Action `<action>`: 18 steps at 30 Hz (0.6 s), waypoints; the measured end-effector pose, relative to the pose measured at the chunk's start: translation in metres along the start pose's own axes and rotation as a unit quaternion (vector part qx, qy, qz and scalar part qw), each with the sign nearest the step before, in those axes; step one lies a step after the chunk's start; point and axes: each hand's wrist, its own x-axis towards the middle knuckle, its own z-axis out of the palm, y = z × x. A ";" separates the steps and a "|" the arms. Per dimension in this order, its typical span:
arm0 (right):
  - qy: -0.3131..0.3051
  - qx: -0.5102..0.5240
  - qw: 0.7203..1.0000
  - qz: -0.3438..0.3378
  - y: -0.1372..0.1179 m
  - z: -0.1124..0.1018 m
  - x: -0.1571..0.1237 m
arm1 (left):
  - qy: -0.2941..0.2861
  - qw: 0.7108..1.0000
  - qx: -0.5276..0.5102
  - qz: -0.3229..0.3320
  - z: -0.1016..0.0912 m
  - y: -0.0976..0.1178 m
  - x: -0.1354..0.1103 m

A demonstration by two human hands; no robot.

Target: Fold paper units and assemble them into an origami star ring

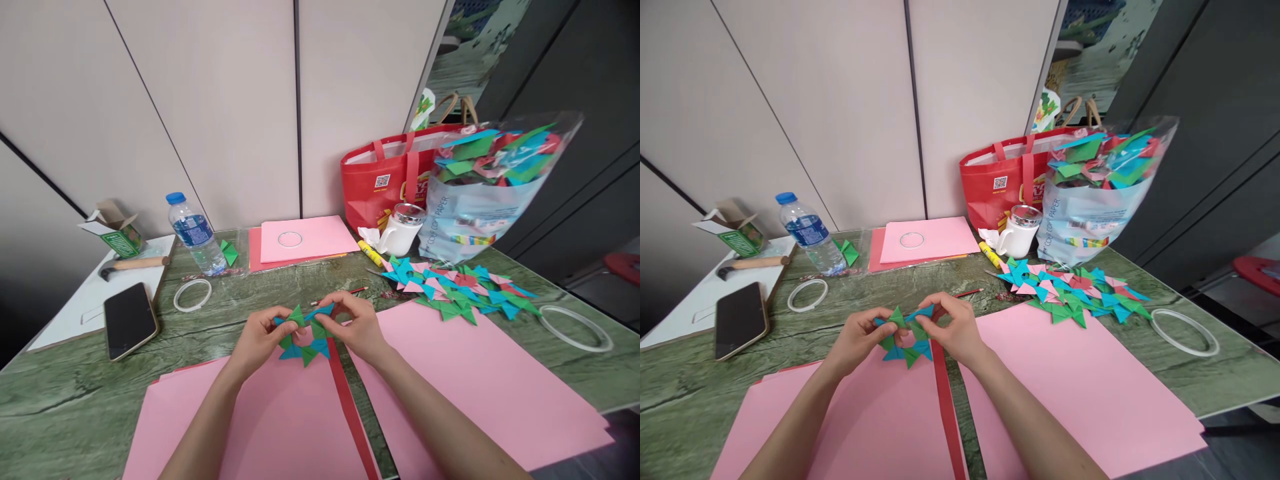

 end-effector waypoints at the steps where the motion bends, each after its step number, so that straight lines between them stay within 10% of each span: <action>1: -0.001 0.011 1.000 0.010 0.000 0.000 0.000 | 0.005 1.000 0.003 -0.002 0.000 0.000 0.000; 18: -0.007 0.057 0.995 0.084 0.000 -0.001 0.002 | 0.027 0.999 0.020 -0.008 0.003 0.001 -0.001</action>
